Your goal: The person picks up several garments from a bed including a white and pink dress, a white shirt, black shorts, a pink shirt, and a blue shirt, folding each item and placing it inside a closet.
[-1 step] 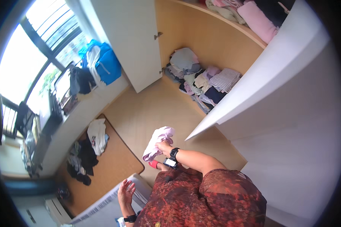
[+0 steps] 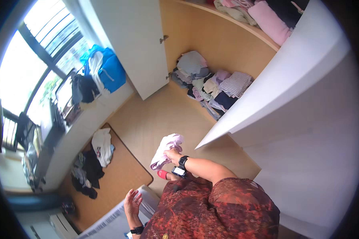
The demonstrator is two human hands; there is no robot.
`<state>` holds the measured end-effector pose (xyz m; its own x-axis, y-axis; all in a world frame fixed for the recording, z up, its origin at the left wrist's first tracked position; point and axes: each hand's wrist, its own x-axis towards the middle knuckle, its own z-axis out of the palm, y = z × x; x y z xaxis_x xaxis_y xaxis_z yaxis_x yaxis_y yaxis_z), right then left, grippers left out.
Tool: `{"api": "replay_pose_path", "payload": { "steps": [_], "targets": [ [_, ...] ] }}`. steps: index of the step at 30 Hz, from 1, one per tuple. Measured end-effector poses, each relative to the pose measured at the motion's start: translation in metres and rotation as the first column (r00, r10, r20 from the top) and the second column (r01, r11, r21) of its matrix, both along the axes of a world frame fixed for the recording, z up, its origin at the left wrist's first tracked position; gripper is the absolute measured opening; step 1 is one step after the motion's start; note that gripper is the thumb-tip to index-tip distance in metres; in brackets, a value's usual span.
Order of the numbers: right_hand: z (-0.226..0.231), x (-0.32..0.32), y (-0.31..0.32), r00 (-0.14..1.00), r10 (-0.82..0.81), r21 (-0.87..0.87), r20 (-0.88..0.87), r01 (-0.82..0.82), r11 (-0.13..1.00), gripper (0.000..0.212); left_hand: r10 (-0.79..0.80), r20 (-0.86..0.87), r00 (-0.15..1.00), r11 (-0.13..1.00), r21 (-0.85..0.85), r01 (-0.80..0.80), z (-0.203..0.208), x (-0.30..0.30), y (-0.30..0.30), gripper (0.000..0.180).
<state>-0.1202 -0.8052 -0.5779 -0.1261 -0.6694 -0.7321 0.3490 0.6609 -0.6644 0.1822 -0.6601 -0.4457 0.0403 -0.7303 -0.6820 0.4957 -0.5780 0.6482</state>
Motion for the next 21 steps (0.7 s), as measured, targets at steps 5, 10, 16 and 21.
{"api": "replay_pose_path", "payload": {
  "steps": [5, 10, 16, 21],
  "targets": [
    [-0.014, -0.016, -0.059, 0.987, -0.117, 0.024, -0.106, 0.12, 0.992, 0.033, -0.153, 0.068, 0.986, 0.988, 0.036, 0.151, 0.003, 0.009, -0.104, 0.039],
    [-0.027, -0.048, -0.1, 0.939, -0.292, 0.003, -0.184, 0.298, 0.955, 0.026, -0.318, 0.205, 0.926, 0.948, 0.078, 0.308, 0.02, -0.004, -0.203, 0.037],
    [-0.066, -0.083, -0.146, 0.872, -0.49, 0.149, -0.003, 0.485, 0.862, 0.027, -0.449, 0.203, 0.87, 0.89, 0.19, 0.415, 0.003, -0.042, -0.295, 0.036],
    [-0.086, -0.135, -0.206, 0.789, -0.609, 0.181, -0.08, 0.612, 0.77, 0.03, -0.569, 0.212, 0.795, 0.819, 0.237, 0.523, -0.016, -0.07, -0.381, 0.038]
  ]
}}
